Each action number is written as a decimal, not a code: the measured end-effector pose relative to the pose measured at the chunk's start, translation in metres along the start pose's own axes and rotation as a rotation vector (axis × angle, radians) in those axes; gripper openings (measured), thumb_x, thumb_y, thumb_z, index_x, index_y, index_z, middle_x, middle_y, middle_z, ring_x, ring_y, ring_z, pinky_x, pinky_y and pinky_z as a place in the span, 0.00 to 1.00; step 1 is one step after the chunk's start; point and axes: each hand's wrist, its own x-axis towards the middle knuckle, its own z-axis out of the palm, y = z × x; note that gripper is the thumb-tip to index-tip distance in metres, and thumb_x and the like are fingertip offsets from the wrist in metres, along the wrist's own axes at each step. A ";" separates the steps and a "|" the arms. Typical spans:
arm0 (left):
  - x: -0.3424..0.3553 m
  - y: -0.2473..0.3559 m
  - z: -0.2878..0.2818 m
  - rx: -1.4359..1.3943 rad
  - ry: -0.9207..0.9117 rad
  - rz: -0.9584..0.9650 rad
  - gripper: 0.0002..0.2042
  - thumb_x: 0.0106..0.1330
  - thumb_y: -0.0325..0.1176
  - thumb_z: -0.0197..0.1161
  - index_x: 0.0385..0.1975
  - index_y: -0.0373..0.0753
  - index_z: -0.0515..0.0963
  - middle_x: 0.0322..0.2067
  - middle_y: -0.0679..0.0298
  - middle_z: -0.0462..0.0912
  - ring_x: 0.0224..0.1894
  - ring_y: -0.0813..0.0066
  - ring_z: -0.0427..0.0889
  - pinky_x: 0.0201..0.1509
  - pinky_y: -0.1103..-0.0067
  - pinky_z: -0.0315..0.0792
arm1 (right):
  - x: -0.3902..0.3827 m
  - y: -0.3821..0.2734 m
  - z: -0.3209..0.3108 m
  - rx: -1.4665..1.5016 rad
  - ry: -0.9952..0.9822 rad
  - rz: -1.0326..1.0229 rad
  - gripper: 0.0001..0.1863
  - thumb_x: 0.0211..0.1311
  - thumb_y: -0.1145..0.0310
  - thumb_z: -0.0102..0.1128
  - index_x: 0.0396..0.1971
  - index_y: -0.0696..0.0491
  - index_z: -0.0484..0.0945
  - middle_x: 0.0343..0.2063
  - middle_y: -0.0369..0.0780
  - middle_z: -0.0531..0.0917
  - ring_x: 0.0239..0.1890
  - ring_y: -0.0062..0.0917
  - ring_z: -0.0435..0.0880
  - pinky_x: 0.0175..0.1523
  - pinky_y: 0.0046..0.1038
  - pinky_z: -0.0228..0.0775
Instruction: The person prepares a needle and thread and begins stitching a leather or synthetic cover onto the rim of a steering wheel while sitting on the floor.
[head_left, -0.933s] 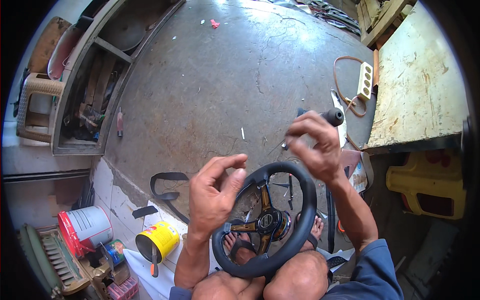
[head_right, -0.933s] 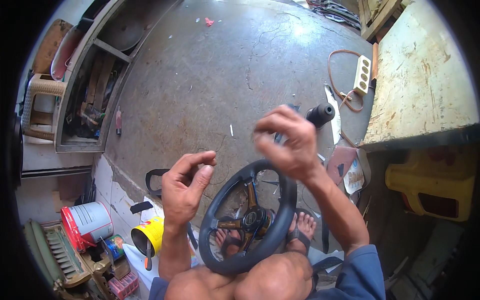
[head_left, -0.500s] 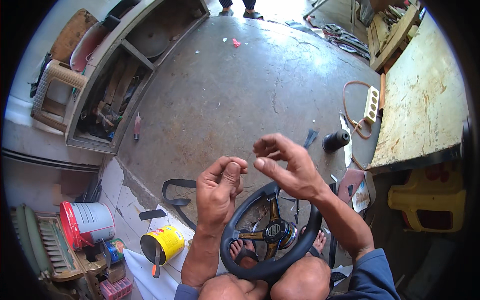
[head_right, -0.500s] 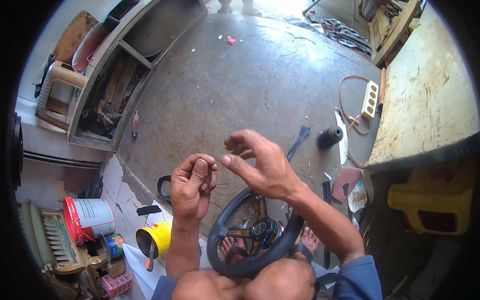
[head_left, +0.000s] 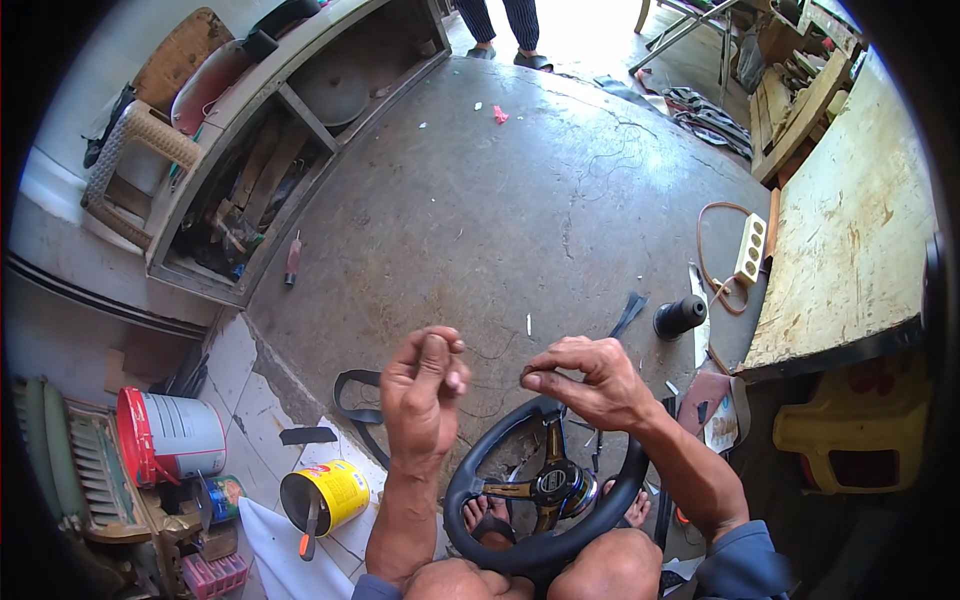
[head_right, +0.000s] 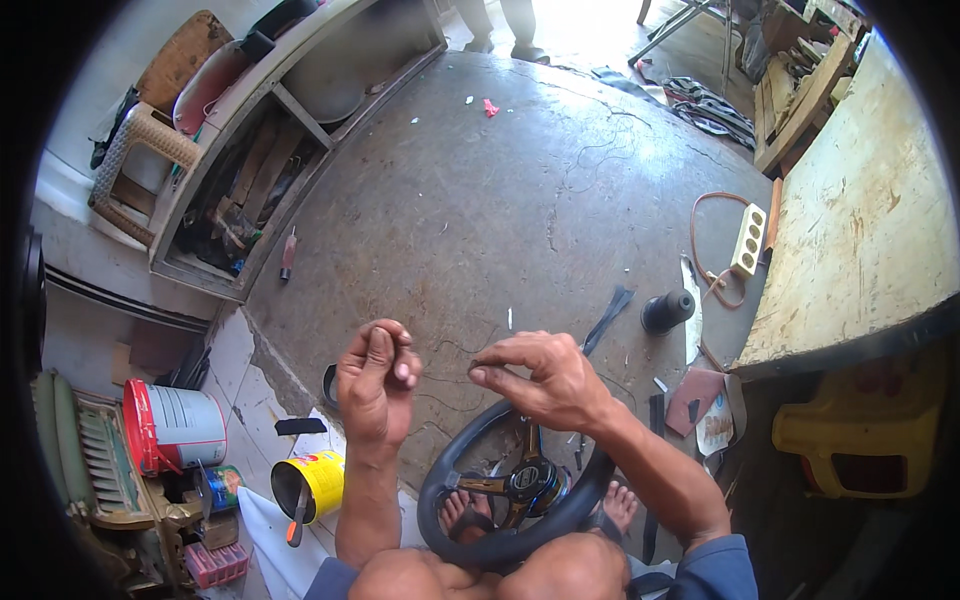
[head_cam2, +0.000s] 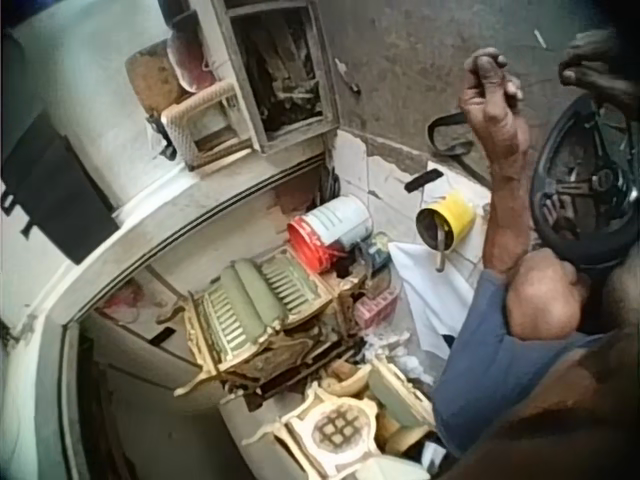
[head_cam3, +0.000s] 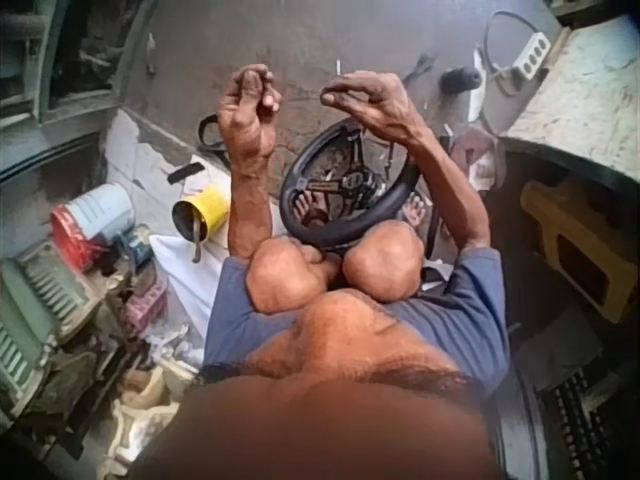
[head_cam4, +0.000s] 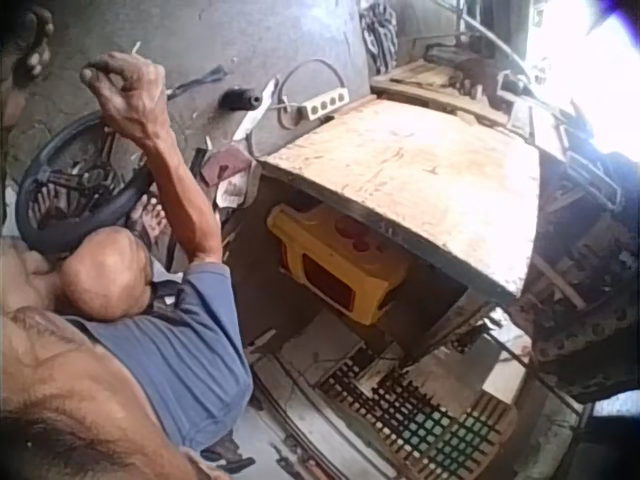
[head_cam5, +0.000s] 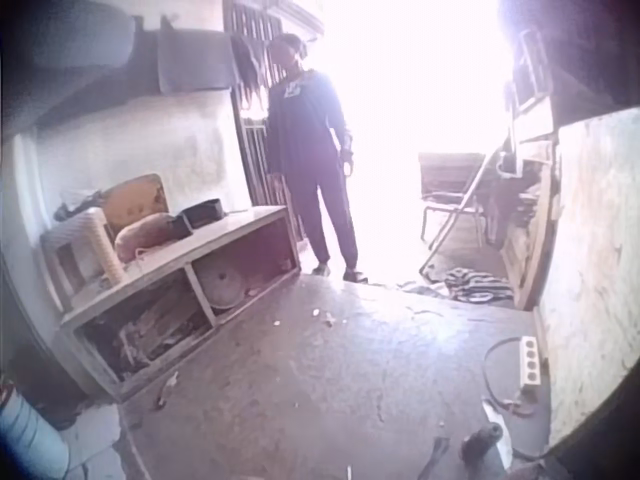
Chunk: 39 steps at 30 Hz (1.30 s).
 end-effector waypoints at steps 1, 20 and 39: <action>0.002 0.001 -0.005 0.103 0.112 0.052 0.09 0.77 0.34 0.61 0.44 0.35 0.82 0.36 0.66 0.82 0.27 0.84 0.70 0.31 0.83 0.66 | -0.001 -0.003 -0.004 -0.037 0.042 -0.002 0.12 0.65 0.63 0.70 0.40 0.57 0.88 0.34 0.45 0.89 0.36 0.38 0.87 0.43 0.36 0.78; -0.019 -0.012 0.025 0.584 -0.239 -0.138 0.05 0.72 0.29 0.68 0.42 0.37 0.83 0.25 0.74 0.79 0.30 0.89 0.74 0.35 0.86 0.68 | 0.005 -0.023 -0.016 -0.253 0.151 -0.219 0.06 0.57 0.71 0.73 0.33 0.54 0.86 0.37 0.39 0.85 0.43 0.36 0.80 0.47 0.36 0.74; 0.006 0.142 -0.258 1.459 0.555 0.233 0.06 0.69 0.29 0.67 0.37 0.33 0.84 0.30 0.69 0.84 0.34 0.82 0.80 0.42 0.80 0.74 | -0.159 0.157 -0.217 -0.972 0.896 0.824 0.19 0.70 0.63 0.54 0.52 0.59 0.81 0.51 0.52 0.80 0.50 0.46 0.82 0.60 0.40 0.72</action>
